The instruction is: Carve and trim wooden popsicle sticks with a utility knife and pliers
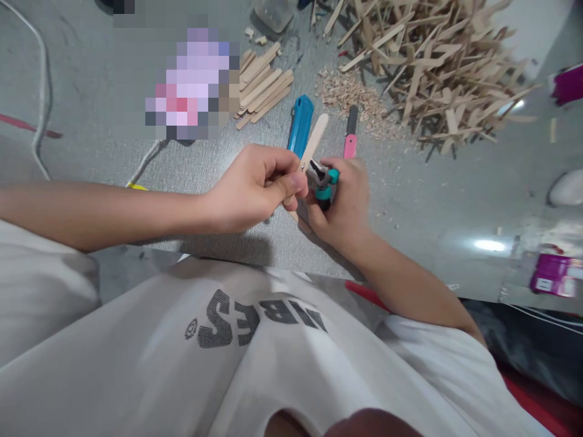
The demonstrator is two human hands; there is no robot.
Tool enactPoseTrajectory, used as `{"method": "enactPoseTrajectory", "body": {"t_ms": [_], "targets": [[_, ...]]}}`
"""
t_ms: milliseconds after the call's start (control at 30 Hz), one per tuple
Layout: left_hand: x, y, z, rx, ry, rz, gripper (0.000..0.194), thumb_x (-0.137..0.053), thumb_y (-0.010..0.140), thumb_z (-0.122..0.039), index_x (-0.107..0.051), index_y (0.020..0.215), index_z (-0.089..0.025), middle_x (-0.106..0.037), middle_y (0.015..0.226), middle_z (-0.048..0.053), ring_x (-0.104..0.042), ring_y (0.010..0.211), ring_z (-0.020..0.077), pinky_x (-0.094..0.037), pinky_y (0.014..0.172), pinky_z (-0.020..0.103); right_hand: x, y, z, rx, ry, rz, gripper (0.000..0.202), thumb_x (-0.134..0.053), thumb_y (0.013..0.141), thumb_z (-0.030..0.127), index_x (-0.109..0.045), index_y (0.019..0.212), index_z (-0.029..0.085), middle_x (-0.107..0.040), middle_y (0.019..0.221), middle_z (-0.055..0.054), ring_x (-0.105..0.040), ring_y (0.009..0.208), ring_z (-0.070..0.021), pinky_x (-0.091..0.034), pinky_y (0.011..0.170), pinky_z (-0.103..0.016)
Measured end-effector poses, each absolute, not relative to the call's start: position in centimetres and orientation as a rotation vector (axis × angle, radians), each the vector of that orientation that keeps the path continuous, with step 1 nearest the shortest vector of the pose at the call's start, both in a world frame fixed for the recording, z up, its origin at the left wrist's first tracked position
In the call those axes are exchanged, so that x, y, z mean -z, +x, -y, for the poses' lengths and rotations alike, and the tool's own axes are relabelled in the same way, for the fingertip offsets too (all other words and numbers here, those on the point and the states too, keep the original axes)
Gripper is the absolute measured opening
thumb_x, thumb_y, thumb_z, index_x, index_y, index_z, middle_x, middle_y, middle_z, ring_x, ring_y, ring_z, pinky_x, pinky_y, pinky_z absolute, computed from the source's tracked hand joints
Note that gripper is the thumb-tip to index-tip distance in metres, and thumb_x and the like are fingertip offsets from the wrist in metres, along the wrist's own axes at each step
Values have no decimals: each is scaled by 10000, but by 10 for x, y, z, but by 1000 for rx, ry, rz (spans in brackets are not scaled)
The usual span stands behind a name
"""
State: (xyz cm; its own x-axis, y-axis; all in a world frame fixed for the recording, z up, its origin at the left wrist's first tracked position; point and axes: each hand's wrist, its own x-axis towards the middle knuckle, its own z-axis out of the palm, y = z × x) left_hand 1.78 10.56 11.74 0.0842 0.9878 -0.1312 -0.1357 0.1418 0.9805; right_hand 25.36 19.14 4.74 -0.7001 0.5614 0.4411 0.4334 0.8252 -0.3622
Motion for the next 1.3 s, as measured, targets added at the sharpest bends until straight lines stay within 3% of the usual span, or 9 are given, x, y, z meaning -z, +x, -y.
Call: {"method": "enactPoseTrajectory", "body": {"t_ms": [433,567,733,867,1033,1133,1300], "targets": [[-108,18,-104,-1148,1051,-1113,357,-823,1021,-393,-677,757,-203,-768,714,29,-711,657,142,-533,579,242,-56,252,-190,-336,-775,2512,281,-621,1061,423,-661,1271,241,-752,1001,-101,-705,898,-304,-534,802,-445],[-107,18,-105,-1149,1043,-1124,398,-805,1041,-415,-674,734,-197,-739,694,27,-669,597,128,-500,549,245,-62,251,-187,-361,-859,2554,225,-609,1031,431,-677,1136,243,-734,919,-81,-685,814,-276,-520,746,-405],[-105,14,-110,-1121,1040,-1114,532,-811,1031,-627,-661,739,-208,-714,690,19,-574,499,94,-431,479,264,-72,249,-187,-514,-845,2539,130,-643,988,375,-657,1015,248,-702,816,-39,-609,659,-218,-465,654,-357],[-101,6,-123,-1334,957,-1073,611,-879,882,-807,-670,818,-237,-705,729,-3,-594,531,96,-453,501,298,-81,251,-193,-694,-811,2553,131,-678,950,374,-625,937,254,-652,724,-4,-533,571,-185,-414,587,-331],[-96,0,-139,-1317,912,-1060,485,-950,915,-600,-648,834,-229,-648,659,-36,-601,516,88,-453,493,261,-86,258,-207,-828,-844,2666,186,-697,922,442,-671,920,257,-628,675,-4,-521,571,-195,-401,574,-337],[-90,0,-140,-1190,795,-990,439,-896,989,-466,-604,784,-211,-654,643,-29,-578,483,78,-411,446,224,-81,261,-215,-723,-807,2689,189,-687,906,440,-700,950,256,-648,709,-26,-539,602,-213,-402,600,-358],[-82,1,-138,-1090,753,-998,509,-810,1055,-540,-536,765,-223,-637,648,-22,-560,463,85,-410,441,220,-68,265,-225,-435,-690,2611,162,-663,916,395,-673,992,253,-706,850,-76,-628,726,-263,-428,664,-403]]}}
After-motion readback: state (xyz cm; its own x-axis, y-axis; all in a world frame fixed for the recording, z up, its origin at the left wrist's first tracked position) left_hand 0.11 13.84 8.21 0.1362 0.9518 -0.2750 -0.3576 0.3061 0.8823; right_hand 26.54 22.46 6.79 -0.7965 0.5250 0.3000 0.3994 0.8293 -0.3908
